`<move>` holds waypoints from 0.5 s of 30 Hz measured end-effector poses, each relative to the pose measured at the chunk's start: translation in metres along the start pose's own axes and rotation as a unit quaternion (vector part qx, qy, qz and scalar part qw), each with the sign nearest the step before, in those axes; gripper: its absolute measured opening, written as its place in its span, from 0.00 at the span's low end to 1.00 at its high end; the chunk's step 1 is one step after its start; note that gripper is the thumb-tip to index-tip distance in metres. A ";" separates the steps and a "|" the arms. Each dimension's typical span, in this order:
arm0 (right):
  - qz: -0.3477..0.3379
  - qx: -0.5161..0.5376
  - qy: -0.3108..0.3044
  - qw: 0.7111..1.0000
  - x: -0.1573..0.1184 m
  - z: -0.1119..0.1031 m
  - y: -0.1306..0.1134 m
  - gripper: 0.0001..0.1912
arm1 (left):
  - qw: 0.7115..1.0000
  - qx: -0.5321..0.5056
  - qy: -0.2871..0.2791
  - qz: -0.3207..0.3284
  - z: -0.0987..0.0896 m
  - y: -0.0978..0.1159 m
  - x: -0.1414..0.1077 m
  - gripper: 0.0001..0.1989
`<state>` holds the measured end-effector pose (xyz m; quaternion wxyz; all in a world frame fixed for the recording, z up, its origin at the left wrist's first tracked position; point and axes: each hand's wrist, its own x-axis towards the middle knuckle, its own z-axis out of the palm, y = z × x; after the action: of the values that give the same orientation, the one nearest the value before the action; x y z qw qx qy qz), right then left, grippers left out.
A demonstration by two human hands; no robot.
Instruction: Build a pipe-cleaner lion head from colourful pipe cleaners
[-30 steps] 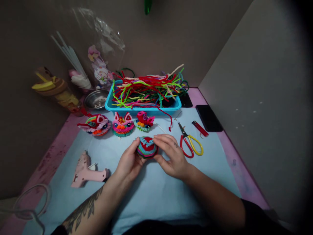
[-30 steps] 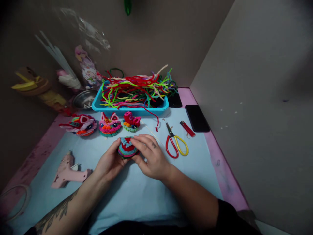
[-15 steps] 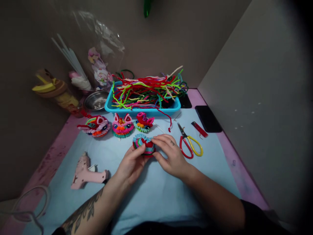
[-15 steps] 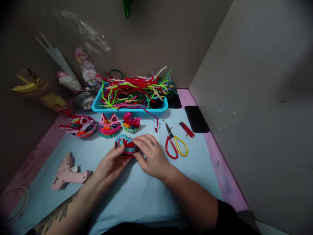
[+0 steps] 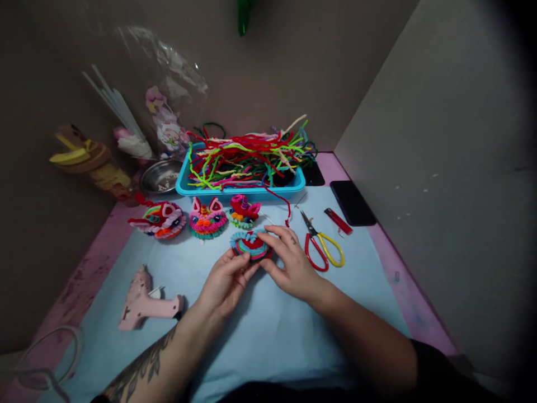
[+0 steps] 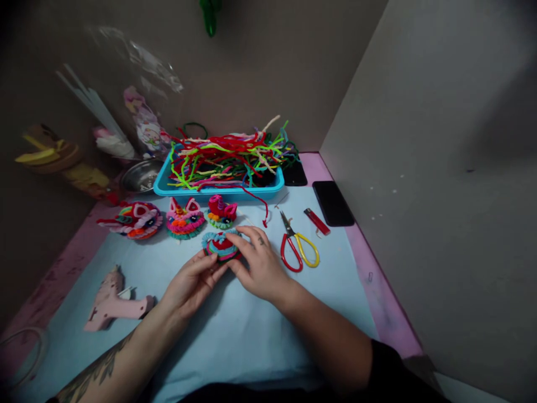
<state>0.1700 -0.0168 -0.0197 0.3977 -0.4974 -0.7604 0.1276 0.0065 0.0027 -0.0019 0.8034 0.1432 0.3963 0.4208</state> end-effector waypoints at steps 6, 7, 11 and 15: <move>-0.016 0.007 0.033 0.999 -0.001 -0.001 0.003 0.28 | 0.999 0.012 -0.025 0.016 0.001 -0.001 -0.003 0.13; -0.022 -0.001 0.026 0.999 0.000 -0.001 0.003 0.27 | 0.999 0.011 -0.025 0.018 0.000 -0.001 -0.003 0.13; -0.033 -0.009 0.006 0.999 0.000 0.000 0.003 0.27 | 1.000 0.002 -0.021 0.016 -0.001 -0.003 -0.003 0.10; -0.029 0.008 0.015 0.999 -0.001 0.000 0.005 0.26 | 0.999 0.009 -0.026 0.030 0.001 0.000 -0.006 0.09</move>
<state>0.1733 -0.0153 -0.0232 0.4163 -0.4736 -0.7677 0.1143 0.0052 -0.0013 0.0019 0.7991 0.1734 0.3749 0.4369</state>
